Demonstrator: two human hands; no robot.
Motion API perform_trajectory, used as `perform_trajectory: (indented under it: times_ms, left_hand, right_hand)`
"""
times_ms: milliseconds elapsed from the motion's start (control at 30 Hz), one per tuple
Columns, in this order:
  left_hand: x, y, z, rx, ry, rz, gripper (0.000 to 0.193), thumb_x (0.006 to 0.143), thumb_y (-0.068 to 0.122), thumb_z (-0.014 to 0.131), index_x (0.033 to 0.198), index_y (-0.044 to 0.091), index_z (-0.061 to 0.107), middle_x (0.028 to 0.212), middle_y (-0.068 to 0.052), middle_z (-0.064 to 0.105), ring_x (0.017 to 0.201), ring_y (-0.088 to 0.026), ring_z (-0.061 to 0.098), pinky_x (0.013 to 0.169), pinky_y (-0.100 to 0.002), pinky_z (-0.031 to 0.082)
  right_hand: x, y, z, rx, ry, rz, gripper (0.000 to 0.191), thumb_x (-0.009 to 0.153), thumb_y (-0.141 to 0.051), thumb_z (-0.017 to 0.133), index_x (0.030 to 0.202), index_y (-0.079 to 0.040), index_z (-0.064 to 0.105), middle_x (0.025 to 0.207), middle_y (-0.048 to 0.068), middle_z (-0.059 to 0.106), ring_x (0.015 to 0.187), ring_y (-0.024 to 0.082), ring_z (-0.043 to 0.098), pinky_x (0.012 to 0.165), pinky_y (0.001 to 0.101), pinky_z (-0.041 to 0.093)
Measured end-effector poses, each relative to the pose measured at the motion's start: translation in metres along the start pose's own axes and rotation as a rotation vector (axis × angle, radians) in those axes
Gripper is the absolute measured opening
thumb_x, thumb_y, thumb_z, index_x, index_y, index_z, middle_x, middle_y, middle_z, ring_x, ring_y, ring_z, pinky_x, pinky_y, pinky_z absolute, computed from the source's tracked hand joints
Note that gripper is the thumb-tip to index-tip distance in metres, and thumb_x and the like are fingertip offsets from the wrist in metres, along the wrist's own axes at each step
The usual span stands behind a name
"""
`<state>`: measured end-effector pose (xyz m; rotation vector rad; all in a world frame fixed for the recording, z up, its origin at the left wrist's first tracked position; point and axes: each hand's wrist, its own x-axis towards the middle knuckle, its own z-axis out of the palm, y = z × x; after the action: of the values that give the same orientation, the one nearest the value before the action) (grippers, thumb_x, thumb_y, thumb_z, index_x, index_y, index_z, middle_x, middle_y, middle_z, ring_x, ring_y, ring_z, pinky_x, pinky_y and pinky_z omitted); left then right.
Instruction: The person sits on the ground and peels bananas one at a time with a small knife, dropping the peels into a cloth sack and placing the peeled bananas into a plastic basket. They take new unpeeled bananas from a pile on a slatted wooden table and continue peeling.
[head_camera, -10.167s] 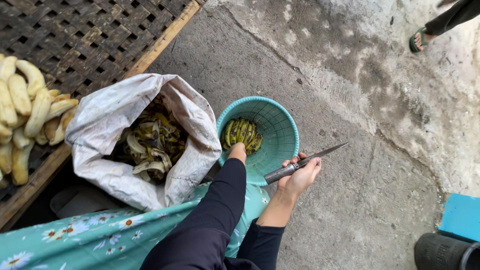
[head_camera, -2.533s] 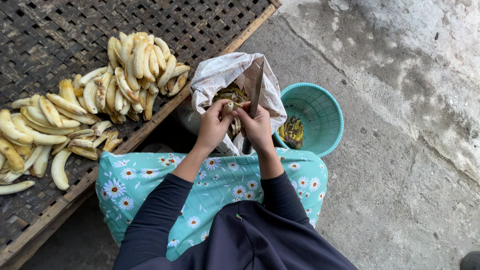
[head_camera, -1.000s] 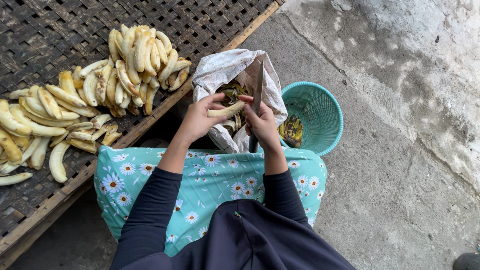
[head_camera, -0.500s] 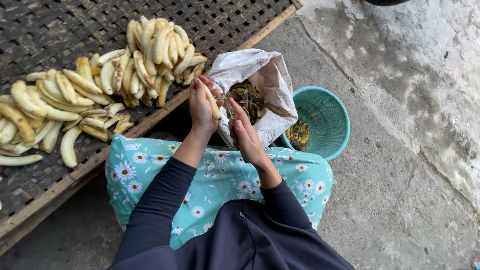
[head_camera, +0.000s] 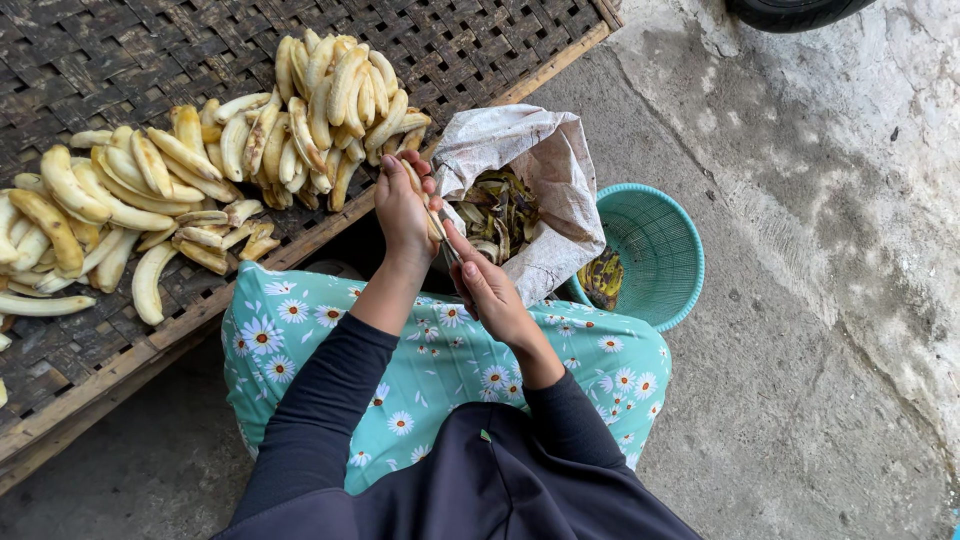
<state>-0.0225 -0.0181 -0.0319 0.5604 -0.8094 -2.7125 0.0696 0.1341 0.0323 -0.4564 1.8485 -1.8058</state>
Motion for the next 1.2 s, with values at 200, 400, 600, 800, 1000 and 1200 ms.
perform_trajectory:
  times_ms: [200, 400, 600, 800, 1000, 1200]
  left_hand:
    - [-0.001, 0.001, 0.0, -0.003, 0.022, -0.009, 0.035, 0.111, 0.042, 0.04, 0.104, 0.01, 0.054, 0.087, -0.001, 0.054, 0.067, -0.008, 0.049, 0.051, -0.022, 0.04]
    - [-0.016, 0.0, 0.007, -0.075, -0.032, -0.042, 0.034, 0.11, 0.041, 0.041, 0.105, 0.01, 0.052, 0.085, -0.002, 0.054, 0.068, -0.01, 0.053, 0.061, -0.028, 0.052]
    - [-0.029, -0.003, 0.013, -0.137, -0.016, -0.113, 0.034, 0.11, 0.039, 0.039, 0.103, 0.008, 0.052, 0.085, -0.003, 0.056, 0.081, -0.02, 0.067, 0.093, -0.04, 0.059]
    - [-0.042, -0.009, 0.015, -0.114, -0.035, -0.12, 0.033, 0.112, 0.032, 0.036, 0.1, 0.006, 0.051, 0.086, -0.006, 0.06, 0.112, -0.03, 0.07, 0.103, -0.038, 0.051]
    - [-0.046, -0.018, 0.011, -0.048, -0.094, -0.105, 0.033, 0.113, 0.03, 0.033, 0.105, 0.005, 0.054, 0.104, -0.013, 0.069, 0.126, -0.026, 0.062, 0.114, -0.037, 0.045]
    - [-0.054, -0.018, 0.008, 0.034, -0.17, -0.116, 0.037, 0.112, 0.03, 0.032, 0.12, 0.003, 0.056, 0.131, -0.013, 0.068, 0.129, -0.02, 0.056, 0.113, -0.034, 0.041]
  right_hand:
    - [0.003, 0.012, 0.002, 0.074, 0.006, -0.029, 0.063, 0.114, -0.044, 0.041, 0.167, -0.013, 0.029, 0.078, -0.008, 0.038, 0.067, 0.003, 0.034, 0.059, 0.0183, 0.029]
    - [0.008, 0.033, 0.0, 0.122, 0.044, -0.061, 0.063, 0.112, -0.04, 0.042, 0.166, -0.009, 0.028, 0.08, -0.008, 0.038, 0.068, 0.005, 0.032, 0.061, 0.0197, 0.028]
    - [0.016, 0.05, -0.001, -0.157, 0.129, -0.324, 0.056, 0.12, -0.032, 0.039, 0.164, 0.002, 0.032, 0.167, 0.015, 0.039, 0.156, 0.022, 0.037, 0.127, 0.0355, 0.028]
    - [0.022, 0.052, -0.002, -0.185, 0.173, -0.298, 0.058, 0.115, -0.032, 0.04, 0.162, 0.001, 0.032, 0.168, 0.016, 0.037, 0.154, 0.025, 0.037, 0.127, 0.0375, 0.027]
    - [0.025, 0.042, -0.001, -0.133, 0.191, -0.267, 0.058, 0.108, -0.013, 0.045, 0.163, -0.001, 0.032, 0.164, 0.014, 0.044, 0.152, 0.024, 0.042, 0.126, 0.0363, 0.031]
    - [0.031, 0.027, 0.002, -0.22, 0.26, -0.192, 0.054, 0.108, -0.011, 0.049, 0.161, -0.009, 0.039, 0.16, 0.015, 0.05, 0.146, 0.026, 0.049, 0.121, 0.0344, 0.036]
